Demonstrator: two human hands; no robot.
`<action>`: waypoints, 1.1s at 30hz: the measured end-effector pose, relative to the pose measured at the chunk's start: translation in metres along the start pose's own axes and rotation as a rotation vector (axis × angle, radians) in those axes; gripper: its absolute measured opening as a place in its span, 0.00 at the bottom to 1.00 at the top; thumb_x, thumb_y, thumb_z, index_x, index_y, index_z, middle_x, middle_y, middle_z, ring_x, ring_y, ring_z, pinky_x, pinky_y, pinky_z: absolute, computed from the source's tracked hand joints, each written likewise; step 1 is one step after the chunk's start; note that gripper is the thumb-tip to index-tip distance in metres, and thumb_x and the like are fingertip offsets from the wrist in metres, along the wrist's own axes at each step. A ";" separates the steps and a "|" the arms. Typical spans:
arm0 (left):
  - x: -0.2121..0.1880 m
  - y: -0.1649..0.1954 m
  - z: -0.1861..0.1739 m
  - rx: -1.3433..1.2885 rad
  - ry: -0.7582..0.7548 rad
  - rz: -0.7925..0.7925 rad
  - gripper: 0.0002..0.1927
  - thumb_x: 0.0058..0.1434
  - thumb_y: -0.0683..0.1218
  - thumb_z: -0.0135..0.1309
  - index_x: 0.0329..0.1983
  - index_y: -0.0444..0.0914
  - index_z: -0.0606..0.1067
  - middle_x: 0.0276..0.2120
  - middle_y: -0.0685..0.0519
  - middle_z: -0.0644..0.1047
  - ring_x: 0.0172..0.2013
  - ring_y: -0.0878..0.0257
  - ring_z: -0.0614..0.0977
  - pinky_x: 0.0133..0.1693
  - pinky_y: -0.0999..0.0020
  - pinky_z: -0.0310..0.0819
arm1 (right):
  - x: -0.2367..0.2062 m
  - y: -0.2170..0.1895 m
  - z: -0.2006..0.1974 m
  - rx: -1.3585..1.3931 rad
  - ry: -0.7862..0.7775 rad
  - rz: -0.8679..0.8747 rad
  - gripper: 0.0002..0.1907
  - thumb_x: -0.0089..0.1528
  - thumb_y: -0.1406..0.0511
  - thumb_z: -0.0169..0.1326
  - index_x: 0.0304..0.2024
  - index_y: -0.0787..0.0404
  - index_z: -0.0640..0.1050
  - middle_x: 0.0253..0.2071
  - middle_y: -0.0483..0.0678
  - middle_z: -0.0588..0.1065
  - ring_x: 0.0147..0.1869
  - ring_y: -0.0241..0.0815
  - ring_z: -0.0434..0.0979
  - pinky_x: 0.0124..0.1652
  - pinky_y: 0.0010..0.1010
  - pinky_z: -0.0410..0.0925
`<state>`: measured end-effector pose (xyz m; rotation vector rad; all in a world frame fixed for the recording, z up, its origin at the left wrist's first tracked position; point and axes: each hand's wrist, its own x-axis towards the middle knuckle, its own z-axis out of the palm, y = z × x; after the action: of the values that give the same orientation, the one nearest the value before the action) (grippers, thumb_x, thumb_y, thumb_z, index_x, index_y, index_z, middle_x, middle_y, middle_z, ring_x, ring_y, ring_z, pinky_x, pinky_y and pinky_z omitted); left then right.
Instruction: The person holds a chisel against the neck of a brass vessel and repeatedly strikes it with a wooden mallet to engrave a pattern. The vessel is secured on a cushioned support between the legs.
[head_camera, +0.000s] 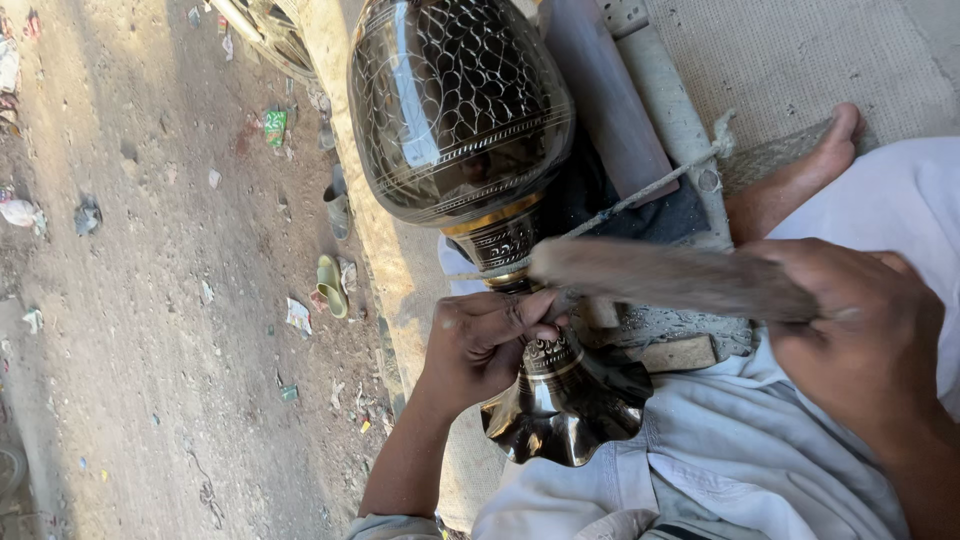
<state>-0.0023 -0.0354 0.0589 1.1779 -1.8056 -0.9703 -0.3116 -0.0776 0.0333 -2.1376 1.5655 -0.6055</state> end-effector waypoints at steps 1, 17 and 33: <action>0.000 0.000 -0.001 0.029 -0.013 -0.004 0.30 0.58 0.27 0.59 0.62 0.42 0.75 0.45 0.49 0.84 0.45 0.61 0.89 0.46 0.71 0.88 | -0.003 0.000 0.003 0.179 0.003 0.061 0.17 0.53 0.74 0.63 0.45 0.61 0.81 0.36 0.48 0.82 0.42 0.41 0.83 0.44 0.35 0.71; -0.004 -0.011 0.002 0.016 0.064 0.010 0.33 0.57 0.23 0.52 0.63 0.42 0.75 0.49 0.46 0.83 0.47 0.60 0.88 0.50 0.70 0.87 | 0.025 -0.008 -0.010 0.617 0.021 0.096 0.20 0.57 0.71 0.61 0.52 0.57 0.76 0.39 0.46 0.79 0.44 0.37 0.81 0.45 0.28 0.73; -0.007 -0.016 -0.002 -0.083 0.047 0.056 0.30 0.60 0.25 0.54 0.61 0.43 0.75 0.43 0.48 0.84 0.45 0.60 0.89 0.49 0.70 0.89 | 0.004 0.007 0.003 0.070 0.060 -0.183 0.32 0.42 0.75 0.58 0.51 0.62 0.77 0.44 0.56 0.81 0.45 0.53 0.83 0.47 0.41 0.71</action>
<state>0.0073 -0.0338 0.0442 1.0846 -1.7353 -0.9688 -0.3142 -0.0832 0.0267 -2.2441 1.3669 -0.7792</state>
